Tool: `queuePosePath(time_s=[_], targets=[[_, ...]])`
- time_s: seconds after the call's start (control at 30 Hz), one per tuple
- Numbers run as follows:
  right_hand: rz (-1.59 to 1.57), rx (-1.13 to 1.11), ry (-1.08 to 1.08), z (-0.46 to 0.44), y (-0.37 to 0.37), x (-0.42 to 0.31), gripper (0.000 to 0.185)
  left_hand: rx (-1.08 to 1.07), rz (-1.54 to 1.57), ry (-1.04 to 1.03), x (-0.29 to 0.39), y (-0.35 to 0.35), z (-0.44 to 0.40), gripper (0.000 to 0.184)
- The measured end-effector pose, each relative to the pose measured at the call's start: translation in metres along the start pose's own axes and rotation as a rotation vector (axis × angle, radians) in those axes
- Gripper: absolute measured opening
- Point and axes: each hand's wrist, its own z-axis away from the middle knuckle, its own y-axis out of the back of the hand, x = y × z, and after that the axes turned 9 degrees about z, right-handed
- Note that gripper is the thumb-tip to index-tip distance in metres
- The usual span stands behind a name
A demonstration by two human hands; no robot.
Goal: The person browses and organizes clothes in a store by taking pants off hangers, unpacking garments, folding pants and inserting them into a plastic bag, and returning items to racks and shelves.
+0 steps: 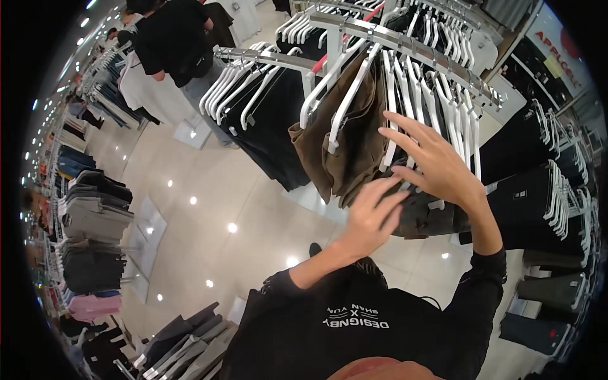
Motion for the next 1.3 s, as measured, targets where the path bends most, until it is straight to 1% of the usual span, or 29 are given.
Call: queuePosePath(time_s=[0.03,0.07,0.13,0.17,0.2,0.23,0.27,0.3,0.33,0.4,0.43,0.47,0.53,0.57,0.67,0.77,0.87,0.97,1.07,1.1,1.2,1.23,1.3], targets=[[0.021,0.036,0.038,0.002,0.000,0.001,0.075,0.145,-0.053,-0.021,0.017,0.012,-0.016,0.033],[0.037,0.024,0.056,0.003,0.001,0.002,0.080,0.212,-0.031,-0.005,0.018,0.018,-0.020,0.029],[0.005,0.056,0.038,0.003,0.000,-0.002,0.086,0.257,-0.062,-0.049,0.018,0.035,-0.047,0.025],[-0.016,0.065,0.028,0.004,0.001,-0.003,0.092,0.231,-0.089,-0.047,0.016,0.041,-0.063,0.026],[-0.015,0.071,0.023,0.006,0.002,-0.004,0.092,0.207,-0.116,-0.044,0.011,0.045,-0.079,0.028],[-0.021,0.064,0.021,0.009,0.002,-0.002,0.090,0.170,-0.165,-0.014,0.002,0.046,-0.091,0.035],[-0.026,0.057,0.021,0.011,0.001,0.001,0.089,0.124,-0.147,0.078,-0.004,0.045,-0.102,0.042],[-0.032,0.087,0.045,0.013,0.000,0.004,0.076,0.064,-0.133,0.128,-0.022,0.044,-0.109,0.046],[0.000,0.078,0.077,0.016,-0.003,0.007,0.071,0.005,-0.120,0.178,-0.032,0.045,-0.117,0.050],[0.069,0.061,0.140,0.020,-0.004,0.014,0.061,-0.206,-0.036,0.391,-0.032,0.053,-0.134,0.056],[0.045,0.091,0.131,0.021,0.000,0.011,0.051,-0.156,0.011,0.321,-0.034,0.052,-0.141,0.035],[0.037,0.088,0.135,0.024,0.000,0.012,0.050,-0.150,-0.032,0.379,-0.030,0.054,-0.146,0.025],[0.016,0.081,0.143,0.028,-0.002,0.018,0.048,-0.182,-0.071,0.503,-0.031,0.060,-0.157,0.023],[-0.003,0.099,0.151,0.030,-0.003,0.020,0.044,-0.195,-0.131,0.477,-0.029,0.060,-0.160,0.022],[-0.004,0.106,0.179,0.031,-0.004,0.024,0.041,-0.257,-0.360,0.437,-0.047,0.056,-0.167,0.027],[-0.014,0.116,0.182,0.031,-0.003,0.022,0.037,-0.206,-0.389,0.437,-0.051,0.047,-0.168,0.031],[0.012,0.133,0.204,0.032,-0.004,0.023,0.036,-0.176,-0.295,0.484,-0.052,0.047,-0.172,0.034],[0.039,0.134,0.212,0.032,-0.004,0.023,0.036,-0.207,-0.435,0.558,-0.069,0.048,-0.179,0.034],[0.047,0.126,0.214,0.031,-0.004,0.021,0.037,-0.220,-0.455,0.577,-0.084,0.044,-0.189,0.030],[0.050,0.125,0.214,0.031,-0.003,0.021,0.037,-0.191,-0.407,0.547,-0.081,0.045,-0.194,0.029],[0.033,0.114,0.217,0.030,-0.001,0.021,0.036,-0.145,-0.116,0.674,-0.090,0.051,-0.218,0.031],[0.040,0.124,0.223,0.030,-0.002,0.022,0.036,-0.161,-0.134,0.657,-0.092,0.052,-0.223,0.029],[0.050,0.147,0.234,0.029,-0.005,0.023,0.036,-0.191,-0.320,0.579,-0.090,0.044,-0.226,0.029]])
